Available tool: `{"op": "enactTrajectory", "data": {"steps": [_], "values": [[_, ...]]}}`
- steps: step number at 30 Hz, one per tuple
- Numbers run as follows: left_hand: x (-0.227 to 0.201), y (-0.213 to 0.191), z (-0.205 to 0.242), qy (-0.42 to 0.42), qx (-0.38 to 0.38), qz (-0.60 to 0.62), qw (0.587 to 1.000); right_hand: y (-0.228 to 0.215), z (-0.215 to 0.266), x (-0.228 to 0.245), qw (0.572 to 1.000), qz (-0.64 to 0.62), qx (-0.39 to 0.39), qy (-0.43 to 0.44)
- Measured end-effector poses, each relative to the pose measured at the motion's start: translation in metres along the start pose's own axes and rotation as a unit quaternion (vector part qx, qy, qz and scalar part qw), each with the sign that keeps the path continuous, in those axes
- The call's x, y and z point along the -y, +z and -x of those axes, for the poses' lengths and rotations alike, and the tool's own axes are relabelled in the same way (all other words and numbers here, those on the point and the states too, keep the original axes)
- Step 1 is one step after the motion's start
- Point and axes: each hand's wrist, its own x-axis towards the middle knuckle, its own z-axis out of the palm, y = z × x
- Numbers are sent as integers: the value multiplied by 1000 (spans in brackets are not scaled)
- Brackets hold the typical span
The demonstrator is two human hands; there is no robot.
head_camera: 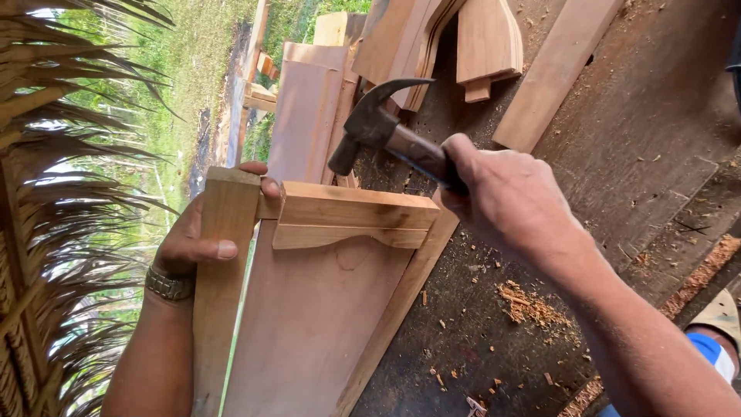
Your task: The person assembles a wooden cabinet door on a workbench. They fit a raised panel into the frame rails, tap the joints with a hammer to seat the pieces, reposition the door, and handle a power router and other wood pieces while checking the fit of the frame.
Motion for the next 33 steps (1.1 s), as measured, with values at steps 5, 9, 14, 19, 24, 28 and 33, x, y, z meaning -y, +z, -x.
{"op": "enactTrajectory", "data": {"steps": [5, 9, 14, 19, 24, 28, 33], "values": [[1, -2, 4, -17, -15, 3, 1000, -8, -6, -8, 997, -65, -19, 38], [2, -2, 3, -3, -8, -9, 1000, -16, -13, -2, 986, -144, -63, 50], [-1, 6, 5, 8, 4, -13, 1000, 1, -20, 15, 996, -49, 63, 50], [-4, 14, 8, 10, 2, -10, 1000, -4, -22, 22, 993, -11, 118, 0], [-5, 11, 2, 42, 38, -38, 998, -34, -30, 24, 980, -7, 179, 84], [-13, 21, 4, 27, 26, -11, 999, -33, -27, 26, 998, -66, 8, 15], [-16, 23, 1, 12, 36, -27, 999, -13, -24, 16, 988, 31, 148, 1]]}}
